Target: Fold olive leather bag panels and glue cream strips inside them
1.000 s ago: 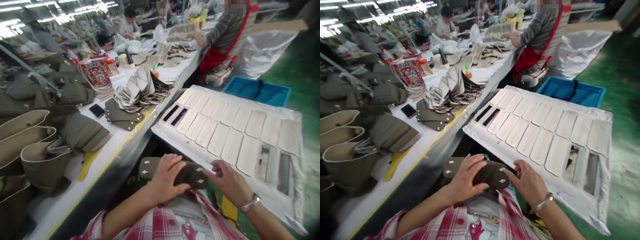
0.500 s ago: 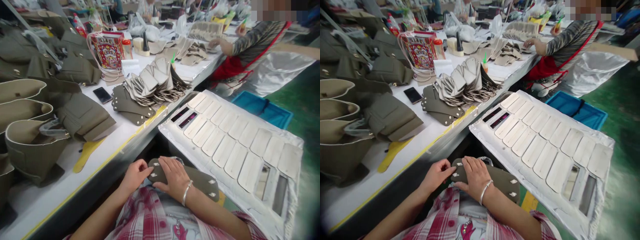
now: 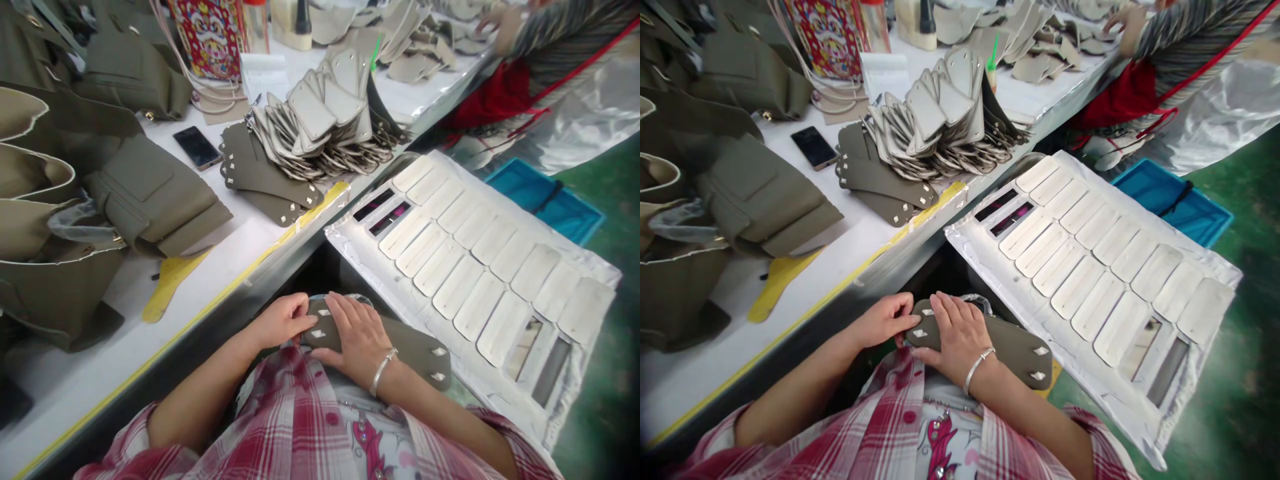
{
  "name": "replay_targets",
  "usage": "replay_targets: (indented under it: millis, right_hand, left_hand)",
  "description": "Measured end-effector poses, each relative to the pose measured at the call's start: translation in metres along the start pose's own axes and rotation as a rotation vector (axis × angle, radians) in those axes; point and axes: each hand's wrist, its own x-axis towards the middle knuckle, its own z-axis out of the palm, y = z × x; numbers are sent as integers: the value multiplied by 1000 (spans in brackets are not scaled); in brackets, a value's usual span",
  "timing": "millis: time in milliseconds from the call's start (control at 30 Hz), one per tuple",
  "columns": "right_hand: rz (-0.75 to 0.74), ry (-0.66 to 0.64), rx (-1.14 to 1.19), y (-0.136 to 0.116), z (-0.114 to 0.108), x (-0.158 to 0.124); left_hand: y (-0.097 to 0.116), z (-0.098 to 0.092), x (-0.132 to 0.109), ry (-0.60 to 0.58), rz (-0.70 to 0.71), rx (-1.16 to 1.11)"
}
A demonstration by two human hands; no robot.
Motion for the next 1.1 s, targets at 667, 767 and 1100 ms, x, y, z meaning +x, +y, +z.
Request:
replay_targets:
  millis: [667,767,1100]
  right_hand:
    - [137,0,152,109,-29,-125]
    - [143,15,193,112,-20,-135]
    - [154,77,410,122,-23,-131]
  left_hand:
    - [42,65,14,-75,638,1160]
    - [40,90,28,-93,615,1213]
    - [47,142,51,-102,555,1258]
